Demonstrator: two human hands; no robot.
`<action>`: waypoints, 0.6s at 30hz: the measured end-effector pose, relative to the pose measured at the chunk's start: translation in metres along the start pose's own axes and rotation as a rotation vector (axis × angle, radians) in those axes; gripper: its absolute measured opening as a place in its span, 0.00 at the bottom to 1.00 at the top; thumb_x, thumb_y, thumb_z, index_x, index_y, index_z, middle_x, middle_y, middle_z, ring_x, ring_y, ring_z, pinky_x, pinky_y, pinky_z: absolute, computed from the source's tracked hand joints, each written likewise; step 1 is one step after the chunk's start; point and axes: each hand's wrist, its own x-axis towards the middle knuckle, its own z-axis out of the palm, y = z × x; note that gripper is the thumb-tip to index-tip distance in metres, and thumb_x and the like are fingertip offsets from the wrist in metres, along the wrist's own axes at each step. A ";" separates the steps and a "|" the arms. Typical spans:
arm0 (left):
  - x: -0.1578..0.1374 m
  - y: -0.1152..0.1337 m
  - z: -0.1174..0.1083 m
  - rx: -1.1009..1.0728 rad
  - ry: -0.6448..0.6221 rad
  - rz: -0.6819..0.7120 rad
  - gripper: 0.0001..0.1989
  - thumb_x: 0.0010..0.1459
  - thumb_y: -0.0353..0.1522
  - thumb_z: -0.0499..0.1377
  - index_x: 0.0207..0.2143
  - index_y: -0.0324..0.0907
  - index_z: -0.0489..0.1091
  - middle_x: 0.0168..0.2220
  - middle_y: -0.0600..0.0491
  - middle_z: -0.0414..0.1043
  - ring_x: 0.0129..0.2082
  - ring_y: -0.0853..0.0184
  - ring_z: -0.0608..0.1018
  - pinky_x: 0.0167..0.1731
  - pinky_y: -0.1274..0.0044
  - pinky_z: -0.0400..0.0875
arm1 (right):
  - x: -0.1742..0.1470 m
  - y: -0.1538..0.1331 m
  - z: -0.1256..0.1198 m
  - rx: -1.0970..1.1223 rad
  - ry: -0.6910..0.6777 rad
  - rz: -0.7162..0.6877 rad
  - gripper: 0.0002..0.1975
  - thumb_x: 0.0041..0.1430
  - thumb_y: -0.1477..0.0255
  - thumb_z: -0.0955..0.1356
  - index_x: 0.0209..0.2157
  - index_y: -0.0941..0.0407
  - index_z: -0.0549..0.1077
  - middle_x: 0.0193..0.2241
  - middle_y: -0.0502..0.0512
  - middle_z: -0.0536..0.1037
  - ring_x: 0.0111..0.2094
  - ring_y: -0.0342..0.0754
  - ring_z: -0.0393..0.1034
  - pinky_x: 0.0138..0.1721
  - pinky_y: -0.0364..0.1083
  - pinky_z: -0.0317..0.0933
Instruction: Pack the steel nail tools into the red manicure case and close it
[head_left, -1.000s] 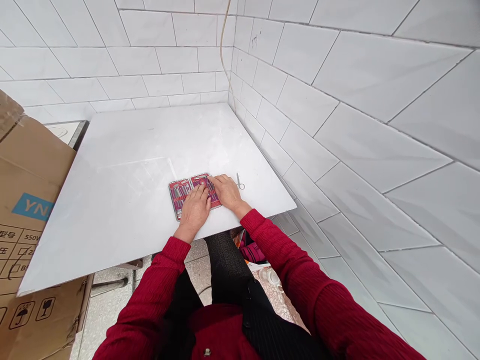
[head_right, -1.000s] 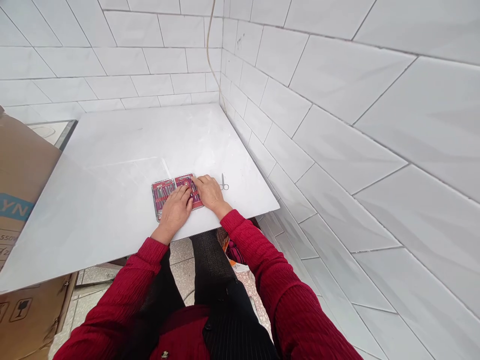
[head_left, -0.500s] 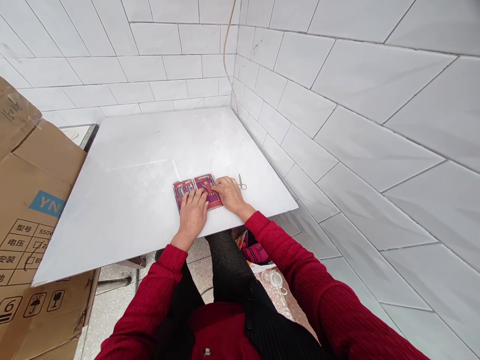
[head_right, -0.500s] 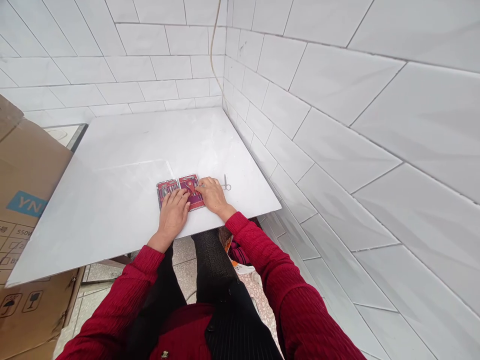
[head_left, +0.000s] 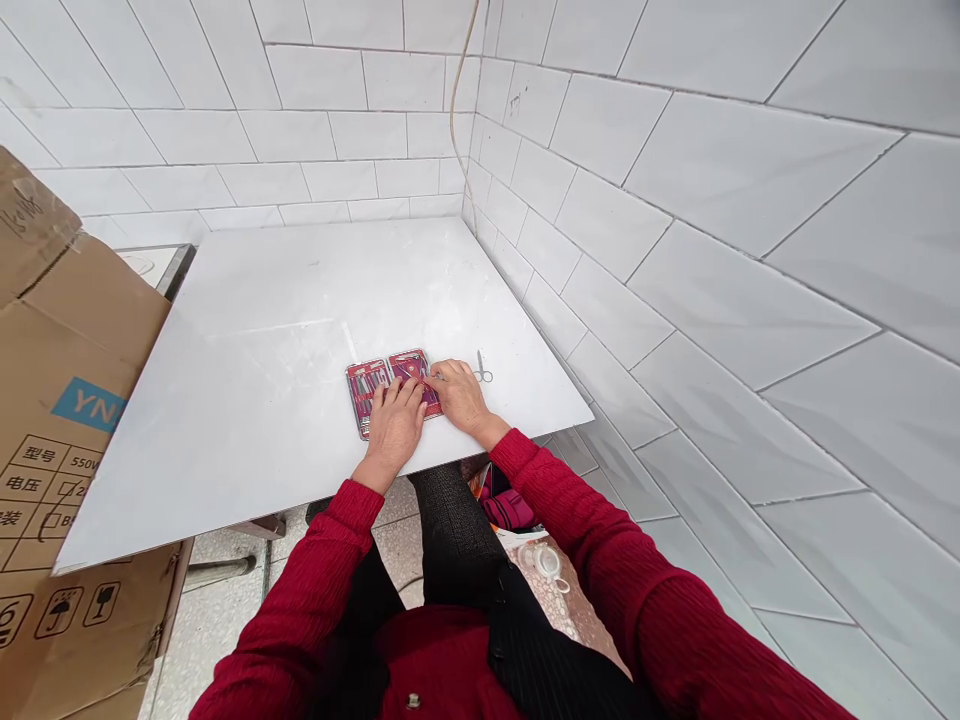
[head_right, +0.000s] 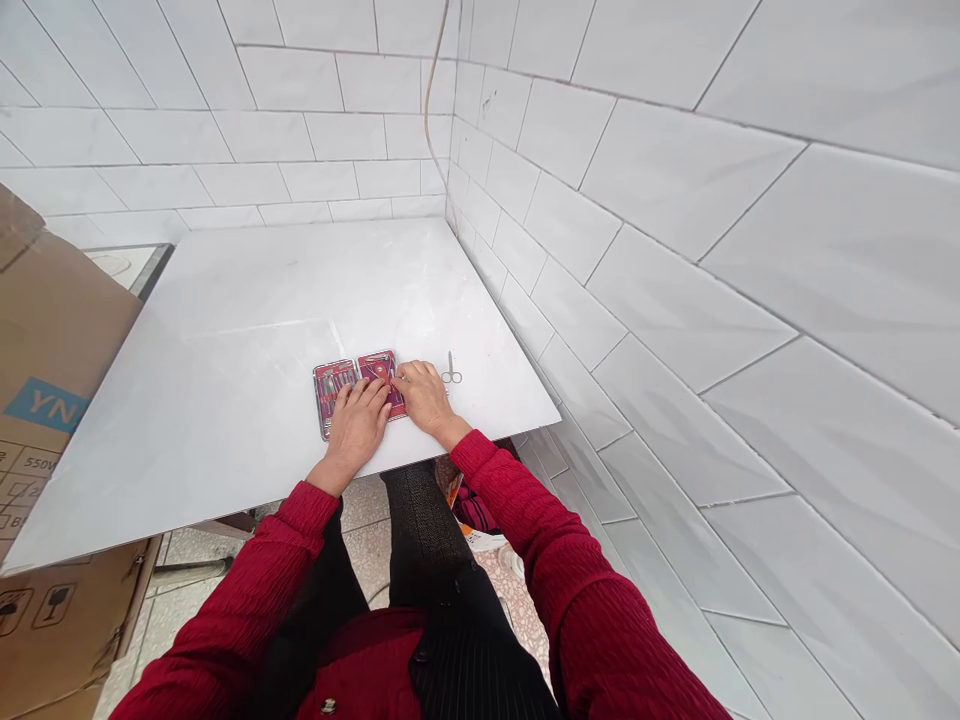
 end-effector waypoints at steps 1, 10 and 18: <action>0.000 0.000 0.000 -0.002 0.003 0.000 0.23 0.73 0.34 0.47 0.62 0.37 0.72 0.65 0.44 0.71 0.67 0.47 0.69 0.69 0.53 0.57 | 0.000 0.000 0.000 -0.007 0.000 -0.004 0.14 0.73 0.75 0.63 0.47 0.54 0.82 0.48 0.61 0.78 0.51 0.54 0.64 0.55 0.53 0.56; -0.003 0.001 -0.004 -0.048 0.048 0.018 0.23 0.73 0.33 0.47 0.62 0.37 0.72 0.66 0.44 0.71 0.69 0.49 0.67 0.70 0.53 0.55 | -0.001 -0.001 -0.001 -0.005 0.025 0.004 0.15 0.72 0.77 0.63 0.48 0.54 0.81 0.48 0.61 0.78 0.50 0.54 0.65 0.54 0.53 0.57; -0.043 -0.019 -0.022 -0.081 0.159 -0.063 0.21 0.73 0.35 0.47 0.57 0.40 0.74 0.63 0.42 0.73 0.66 0.50 0.69 0.68 0.52 0.57 | -0.003 0.004 0.004 0.064 0.113 0.070 0.18 0.69 0.83 0.62 0.46 0.55 0.81 0.46 0.60 0.79 0.48 0.54 0.66 0.52 0.53 0.58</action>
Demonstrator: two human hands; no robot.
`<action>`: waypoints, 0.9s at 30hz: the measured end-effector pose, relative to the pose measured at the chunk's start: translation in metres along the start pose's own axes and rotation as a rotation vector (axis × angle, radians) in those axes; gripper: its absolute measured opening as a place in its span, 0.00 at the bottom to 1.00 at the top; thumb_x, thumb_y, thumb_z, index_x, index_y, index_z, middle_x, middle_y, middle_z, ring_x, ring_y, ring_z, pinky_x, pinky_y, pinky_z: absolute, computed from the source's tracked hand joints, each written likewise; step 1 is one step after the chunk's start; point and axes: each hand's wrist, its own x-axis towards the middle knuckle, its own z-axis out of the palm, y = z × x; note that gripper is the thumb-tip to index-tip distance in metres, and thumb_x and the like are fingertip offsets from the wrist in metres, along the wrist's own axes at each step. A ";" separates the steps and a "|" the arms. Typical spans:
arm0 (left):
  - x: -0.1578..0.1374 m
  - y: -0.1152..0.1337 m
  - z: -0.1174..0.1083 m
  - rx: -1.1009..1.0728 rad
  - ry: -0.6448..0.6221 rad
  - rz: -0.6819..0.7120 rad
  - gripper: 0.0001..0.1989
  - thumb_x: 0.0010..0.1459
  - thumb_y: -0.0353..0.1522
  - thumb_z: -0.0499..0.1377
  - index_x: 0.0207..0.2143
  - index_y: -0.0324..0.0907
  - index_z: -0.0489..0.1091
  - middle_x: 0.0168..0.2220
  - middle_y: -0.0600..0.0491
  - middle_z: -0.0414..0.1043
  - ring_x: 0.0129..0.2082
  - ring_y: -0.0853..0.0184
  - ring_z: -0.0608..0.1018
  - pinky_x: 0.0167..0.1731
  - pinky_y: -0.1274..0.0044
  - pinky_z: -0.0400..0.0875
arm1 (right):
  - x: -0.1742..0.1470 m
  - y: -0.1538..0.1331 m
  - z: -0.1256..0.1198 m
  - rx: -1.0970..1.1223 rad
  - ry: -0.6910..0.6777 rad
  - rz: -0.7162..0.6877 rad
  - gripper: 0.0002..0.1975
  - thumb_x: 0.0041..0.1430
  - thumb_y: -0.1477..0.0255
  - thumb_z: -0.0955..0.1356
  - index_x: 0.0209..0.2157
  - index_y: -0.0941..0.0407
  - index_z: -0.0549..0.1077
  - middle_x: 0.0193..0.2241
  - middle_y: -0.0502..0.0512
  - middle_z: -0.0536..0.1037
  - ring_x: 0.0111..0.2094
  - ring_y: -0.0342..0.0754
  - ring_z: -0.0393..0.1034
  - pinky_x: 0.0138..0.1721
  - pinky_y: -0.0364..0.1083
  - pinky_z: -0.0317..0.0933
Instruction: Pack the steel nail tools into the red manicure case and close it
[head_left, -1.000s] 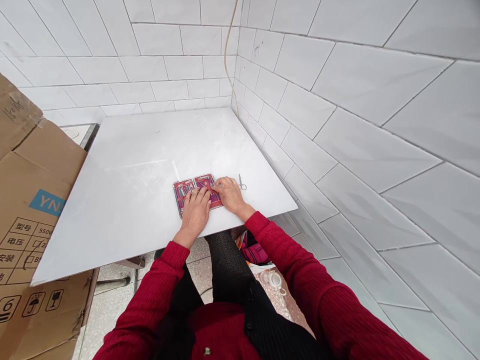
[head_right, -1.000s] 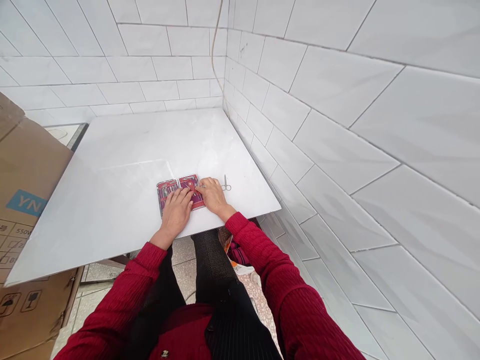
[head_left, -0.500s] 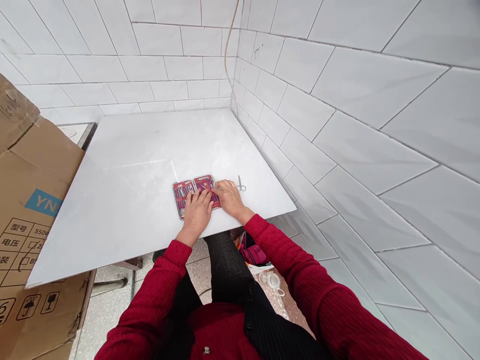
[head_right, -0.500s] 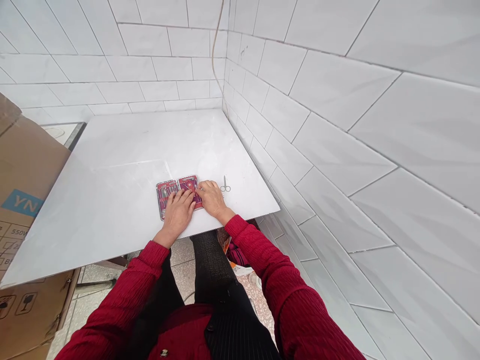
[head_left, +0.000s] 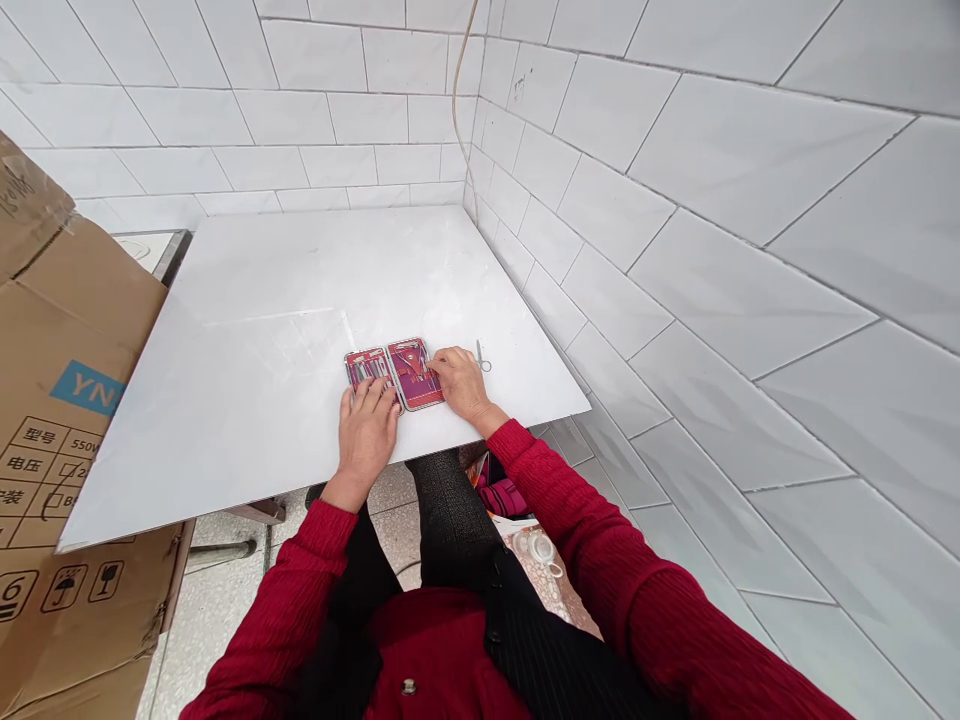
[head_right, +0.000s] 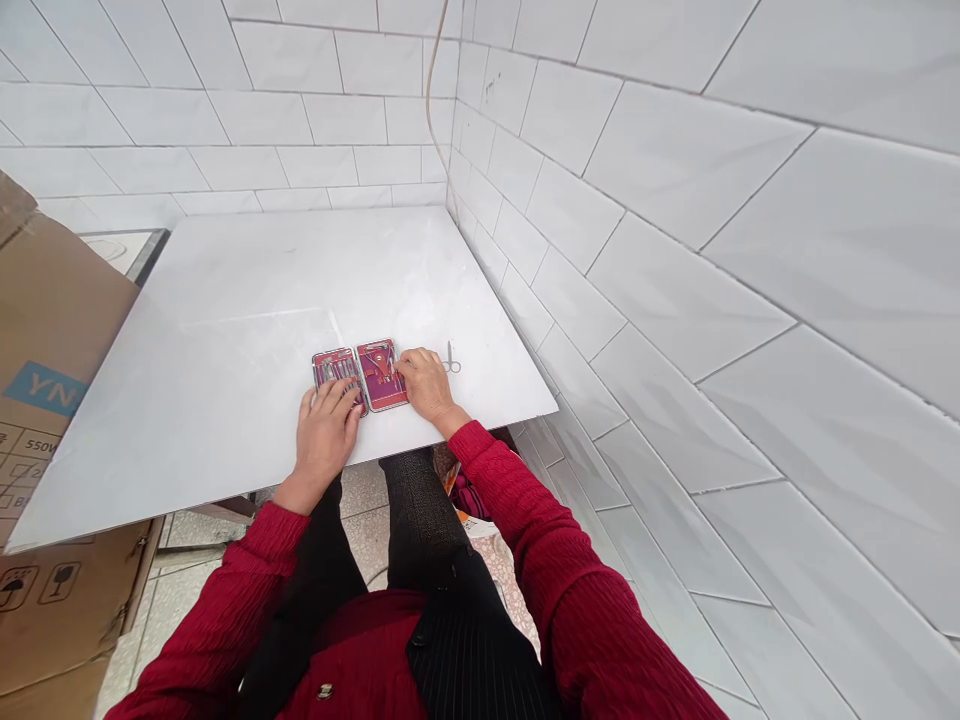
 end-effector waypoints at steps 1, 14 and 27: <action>-0.006 -0.005 -0.004 0.000 0.021 -0.021 0.21 0.73 0.36 0.47 0.57 0.41 0.74 0.63 0.42 0.73 0.66 0.50 0.70 0.68 0.52 0.56 | 0.000 0.001 0.001 0.008 0.006 0.006 0.19 0.69 0.83 0.62 0.46 0.55 0.81 0.46 0.60 0.79 0.48 0.53 0.66 0.52 0.53 0.58; -0.042 -0.028 -0.013 -0.030 0.057 -0.052 0.20 0.73 0.39 0.47 0.56 0.40 0.73 0.60 0.39 0.73 0.62 0.50 0.72 0.62 0.56 0.64 | -0.007 0.032 -0.001 0.191 0.248 0.304 0.15 0.67 0.76 0.63 0.45 0.53 0.81 0.44 0.58 0.80 0.47 0.53 0.71 0.52 0.52 0.62; -0.042 -0.029 -0.010 -0.012 0.055 -0.095 0.21 0.72 0.40 0.47 0.57 0.40 0.72 0.60 0.38 0.73 0.62 0.49 0.71 0.63 0.57 0.63 | -0.021 0.051 -0.062 -0.059 -0.182 0.709 0.08 0.67 0.69 0.68 0.44 0.54 0.79 0.39 0.53 0.82 0.40 0.49 0.75 0.36 0.45 0.59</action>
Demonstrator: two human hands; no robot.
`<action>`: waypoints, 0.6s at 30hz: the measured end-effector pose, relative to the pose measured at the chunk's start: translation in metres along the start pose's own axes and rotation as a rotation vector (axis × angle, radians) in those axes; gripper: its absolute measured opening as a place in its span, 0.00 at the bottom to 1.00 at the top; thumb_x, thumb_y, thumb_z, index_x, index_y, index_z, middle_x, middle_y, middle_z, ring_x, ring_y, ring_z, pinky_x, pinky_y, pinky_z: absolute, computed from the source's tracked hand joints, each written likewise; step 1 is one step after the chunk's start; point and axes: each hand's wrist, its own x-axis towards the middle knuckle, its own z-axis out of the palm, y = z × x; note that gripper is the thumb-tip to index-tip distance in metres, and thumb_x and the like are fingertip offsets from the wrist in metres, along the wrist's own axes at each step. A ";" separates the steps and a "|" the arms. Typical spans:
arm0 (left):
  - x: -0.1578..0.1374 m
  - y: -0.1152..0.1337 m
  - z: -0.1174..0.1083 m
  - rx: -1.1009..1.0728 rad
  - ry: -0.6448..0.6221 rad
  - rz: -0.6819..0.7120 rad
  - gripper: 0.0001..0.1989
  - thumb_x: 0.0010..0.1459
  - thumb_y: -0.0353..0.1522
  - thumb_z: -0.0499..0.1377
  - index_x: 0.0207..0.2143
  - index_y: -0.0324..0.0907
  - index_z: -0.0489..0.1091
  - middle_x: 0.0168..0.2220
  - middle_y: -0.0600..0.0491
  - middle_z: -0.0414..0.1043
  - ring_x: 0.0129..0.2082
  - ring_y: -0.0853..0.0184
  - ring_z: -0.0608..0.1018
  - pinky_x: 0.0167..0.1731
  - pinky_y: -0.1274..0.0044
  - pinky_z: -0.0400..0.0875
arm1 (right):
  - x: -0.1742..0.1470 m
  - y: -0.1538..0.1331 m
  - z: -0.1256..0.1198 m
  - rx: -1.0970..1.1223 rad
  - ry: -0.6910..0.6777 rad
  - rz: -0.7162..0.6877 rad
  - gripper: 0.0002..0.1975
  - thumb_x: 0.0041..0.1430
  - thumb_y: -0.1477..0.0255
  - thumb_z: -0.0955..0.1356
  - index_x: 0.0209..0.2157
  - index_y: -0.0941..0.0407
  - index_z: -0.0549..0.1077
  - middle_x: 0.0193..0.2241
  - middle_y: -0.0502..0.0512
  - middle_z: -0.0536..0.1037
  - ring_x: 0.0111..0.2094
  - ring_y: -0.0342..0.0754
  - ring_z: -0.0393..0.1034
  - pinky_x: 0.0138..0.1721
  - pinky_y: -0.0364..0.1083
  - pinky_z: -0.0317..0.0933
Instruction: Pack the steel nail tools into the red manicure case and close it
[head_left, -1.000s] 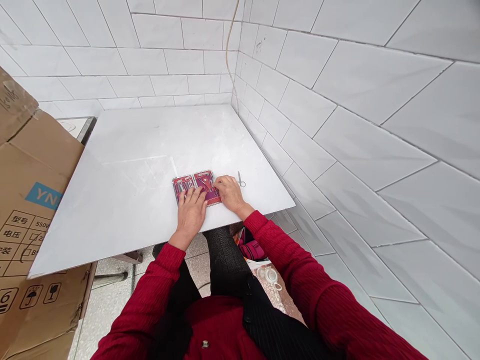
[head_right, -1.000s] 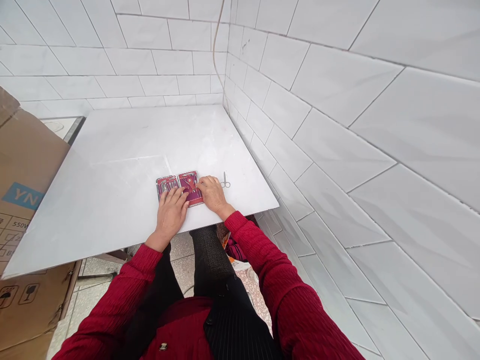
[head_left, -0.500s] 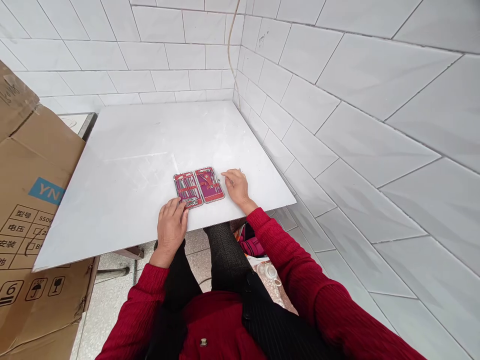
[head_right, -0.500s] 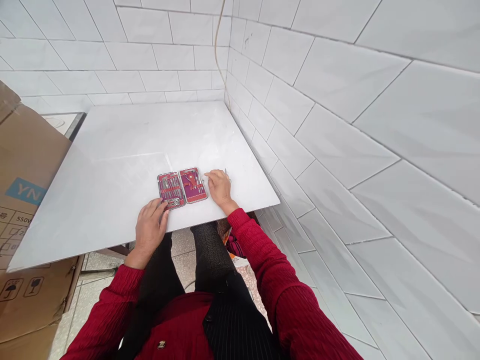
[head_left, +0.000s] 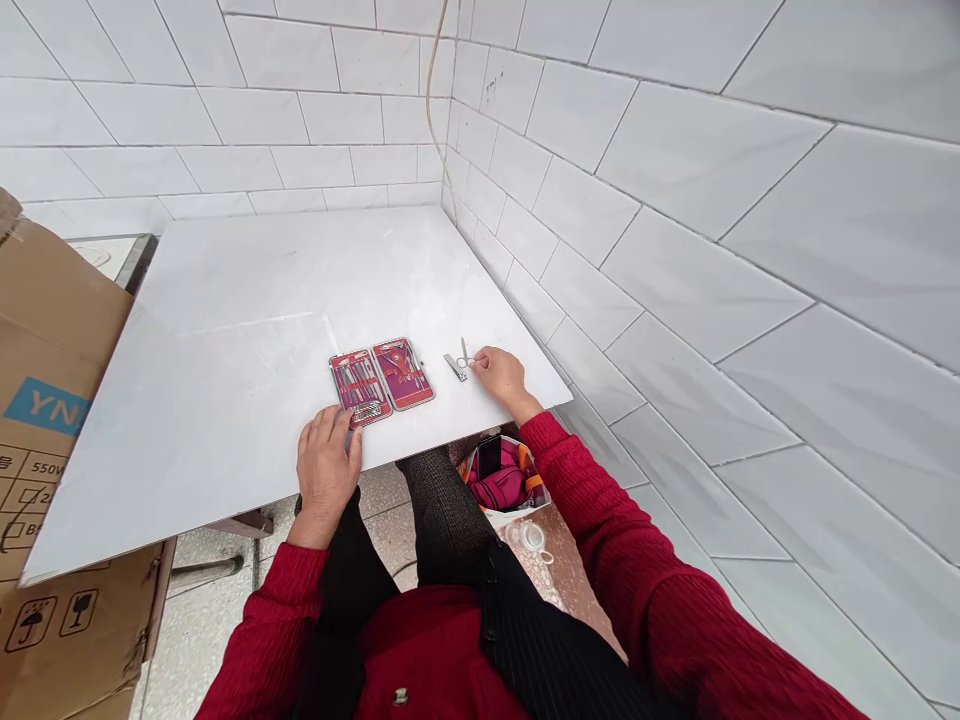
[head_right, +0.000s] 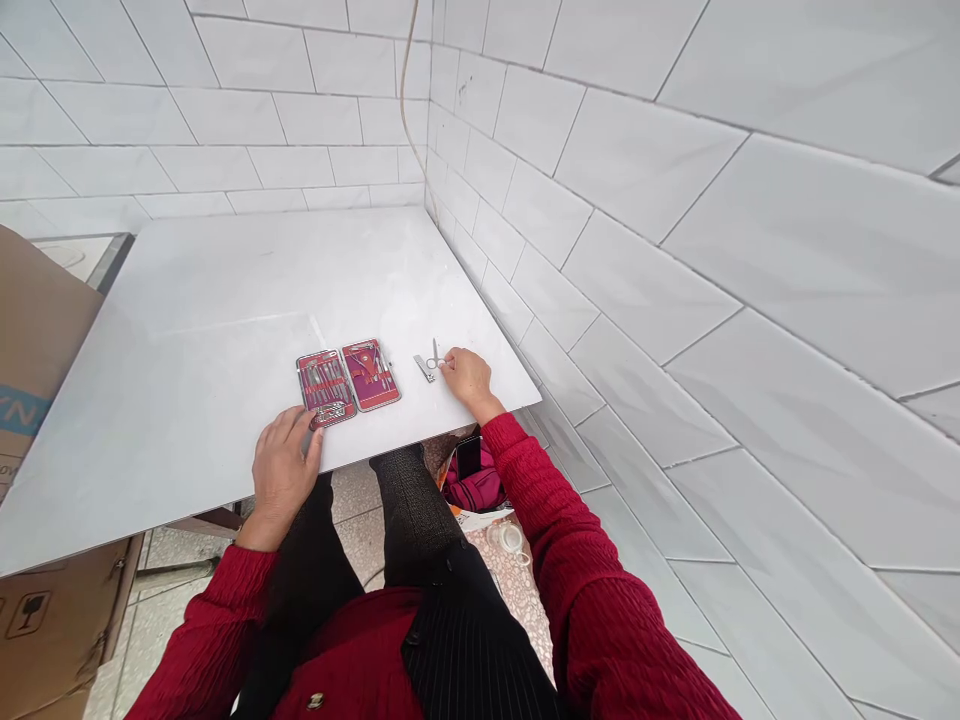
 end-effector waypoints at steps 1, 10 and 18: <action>0.000 0.000 0.000 0.002 -0.004 -0.001 0.22 0.72 0.40 0.47 0.57 0.39 0.72 0.60 0.38 0.73 0.63 0.49 0.71 0.63 0.57 0.63 | 0.001 -0.002 -0.001 -0.015 -0.014 0.007 0.08 0.67 0.69 0.68 0.44 0.54 0.79 0.40 0.53 0.83 0.41 0.49 0.75 0.36 0.45 0.59; -0.002 -0.001 0.002 0.020 0.005 0.004 0.21 0.72 0.39 0.47 0.58 0.40 0.71 0.59 0.39 0.73 0.63 0.50 0.71 0.64 0.57 0.62 | -0.002 -0.014 -0.008 -0.034 0.002 -0.053 0.06 0.68 0.69 0.68 0.40 0.54 0.79 0.41 0.52 0.83 0.41 0.48 0.75 0.36 0.45 0.59; -0.002 0.001 0.000 0.015 -0.007 0.001 0.22 0.72 0.39 0.47 0.58 0.39 0.72 0.59 0.38 0.74 0.63 0.49 0.71 0.64 0.57 0.62 | 0.009 -0.014 -0.008 -0.108 -0.019 -0.020 0.08 0.66 0.68 0.70 0.43 0.54 0.80 0.44 0.55 0.83 0.43 0.50 0.76 0.39 0.45 0.62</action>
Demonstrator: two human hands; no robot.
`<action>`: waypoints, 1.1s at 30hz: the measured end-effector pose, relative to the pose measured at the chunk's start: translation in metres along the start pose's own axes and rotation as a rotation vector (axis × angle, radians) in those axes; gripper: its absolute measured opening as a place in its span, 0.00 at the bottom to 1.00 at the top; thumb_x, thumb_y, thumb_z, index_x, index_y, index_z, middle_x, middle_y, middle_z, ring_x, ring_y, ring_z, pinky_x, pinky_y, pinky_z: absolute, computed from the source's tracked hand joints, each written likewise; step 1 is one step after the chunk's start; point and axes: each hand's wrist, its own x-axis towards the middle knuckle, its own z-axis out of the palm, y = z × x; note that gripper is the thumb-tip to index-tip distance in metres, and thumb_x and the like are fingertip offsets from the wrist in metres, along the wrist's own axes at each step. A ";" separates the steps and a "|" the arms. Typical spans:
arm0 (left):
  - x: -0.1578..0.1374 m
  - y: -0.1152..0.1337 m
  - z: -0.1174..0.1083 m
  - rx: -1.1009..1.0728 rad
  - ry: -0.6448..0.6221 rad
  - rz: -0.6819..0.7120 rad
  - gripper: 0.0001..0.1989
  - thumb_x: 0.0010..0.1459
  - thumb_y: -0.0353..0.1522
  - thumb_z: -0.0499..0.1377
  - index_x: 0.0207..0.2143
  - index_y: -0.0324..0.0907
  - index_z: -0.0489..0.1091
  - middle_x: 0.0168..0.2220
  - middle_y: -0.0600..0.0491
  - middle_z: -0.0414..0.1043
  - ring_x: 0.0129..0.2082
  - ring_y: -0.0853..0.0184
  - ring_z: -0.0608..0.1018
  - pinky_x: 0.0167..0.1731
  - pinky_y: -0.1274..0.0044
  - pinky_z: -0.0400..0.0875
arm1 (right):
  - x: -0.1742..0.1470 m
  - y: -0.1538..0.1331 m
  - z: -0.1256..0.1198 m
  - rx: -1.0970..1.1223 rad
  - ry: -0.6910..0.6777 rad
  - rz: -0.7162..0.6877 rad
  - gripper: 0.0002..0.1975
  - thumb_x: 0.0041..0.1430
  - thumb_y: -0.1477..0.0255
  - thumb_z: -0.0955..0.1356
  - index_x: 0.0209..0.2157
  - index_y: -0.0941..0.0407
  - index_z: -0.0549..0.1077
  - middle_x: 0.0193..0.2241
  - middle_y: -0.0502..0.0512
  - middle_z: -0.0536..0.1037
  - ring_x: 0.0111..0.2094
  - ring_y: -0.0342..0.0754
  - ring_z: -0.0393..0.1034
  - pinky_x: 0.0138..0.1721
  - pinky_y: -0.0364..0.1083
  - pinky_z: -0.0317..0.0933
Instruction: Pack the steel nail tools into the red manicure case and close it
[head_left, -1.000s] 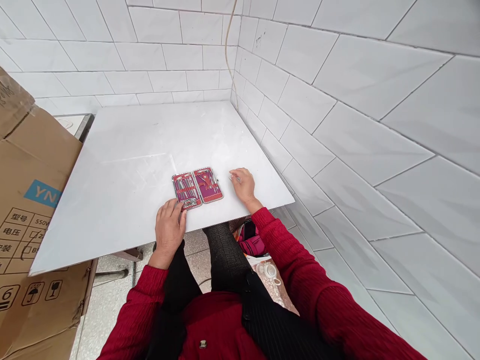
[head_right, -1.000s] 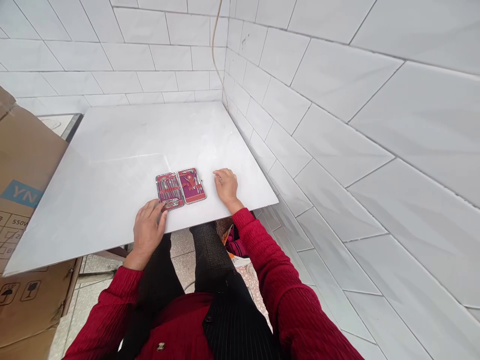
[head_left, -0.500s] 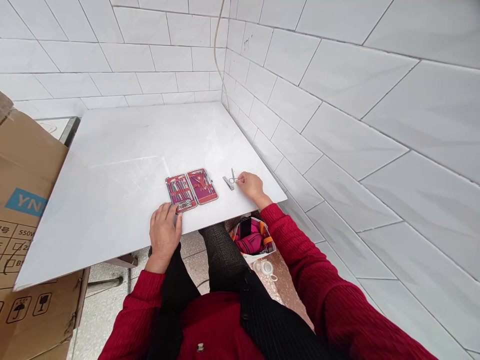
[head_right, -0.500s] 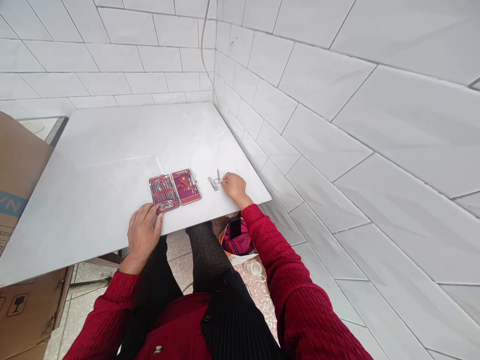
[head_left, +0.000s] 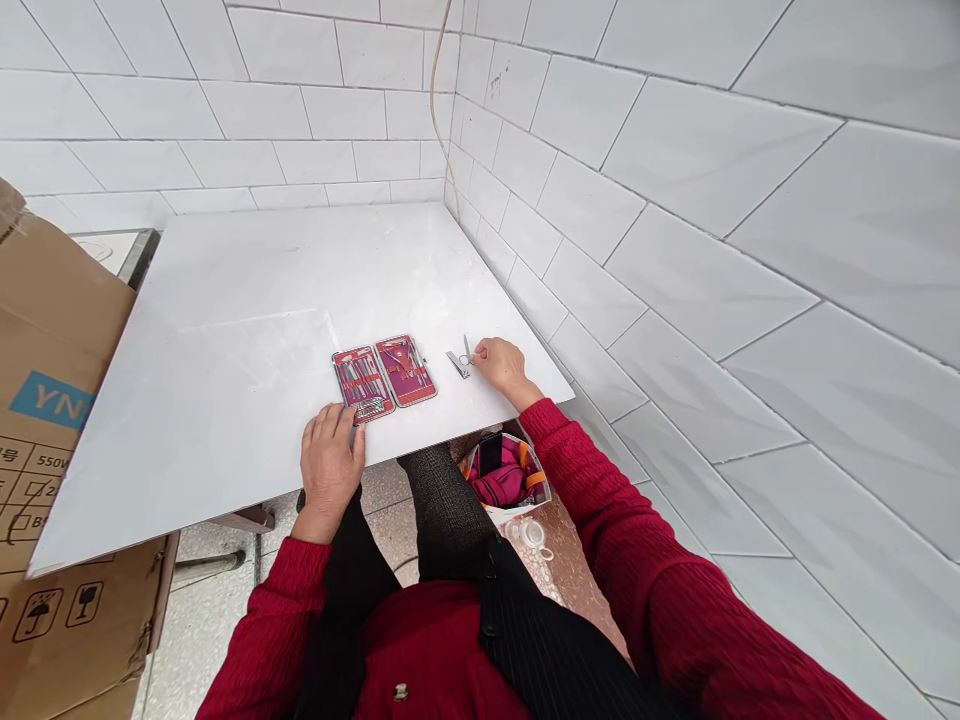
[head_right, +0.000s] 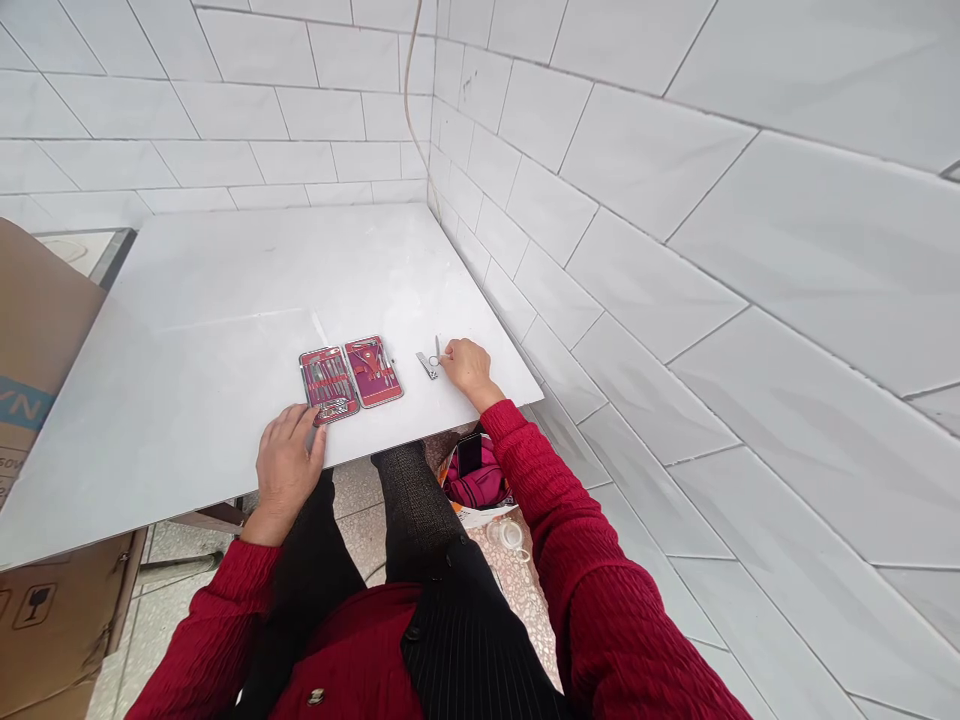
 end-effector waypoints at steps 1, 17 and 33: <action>0.000 0.000 0.000 -0.004 0.000 -0.001 0.22 0.72 0.39 0.47 0.58 0.39 0.72 0.59 0.38 0.74 0.63 0.49 0.71 0.64 0.56 0.62 | 0.001 0.000 0.000 -0.008 -0.006 -0.001 0.08 0.66 0.68 0.70 0.43 0.54 0.81 0.44 0.56 0.83 0.43 0.50 0.76 0.39 0.46 0.62; 0.000 0.002 0.000 0.012 0.011 0.012 0.21 0.72 0.38 0.47 0.58 0.40 0.72 0.59 0.39 0.74 0.63 0.49 0.72 0.63 0.57 0.63 | -0.016 -0.023 0.001 -0.049 -0.097 -0.085 0.08 0.66 0.65 0.71 0.37 0.54 0.80 0.39 0.54 0.84 0.39 0.50 0.76 0.34 0.44 0.57; 0.000 0.003 -0.002 0.011 -0.020 0.003 0.22 0.72 0.37 0.47 0.58 0.38 0.72 0.60 0.37 0.73 0.64 0.48 0.71 0.64 0.56 0.62 | -0.014 -0.039 0.000 -0.155 -0.107 -0.158 0.06 0.61 0.74 0.71 0.35 0.58 0.82 0.39 0.60 0.86 0.42 0.54 0.79 0.39 0.46 0.62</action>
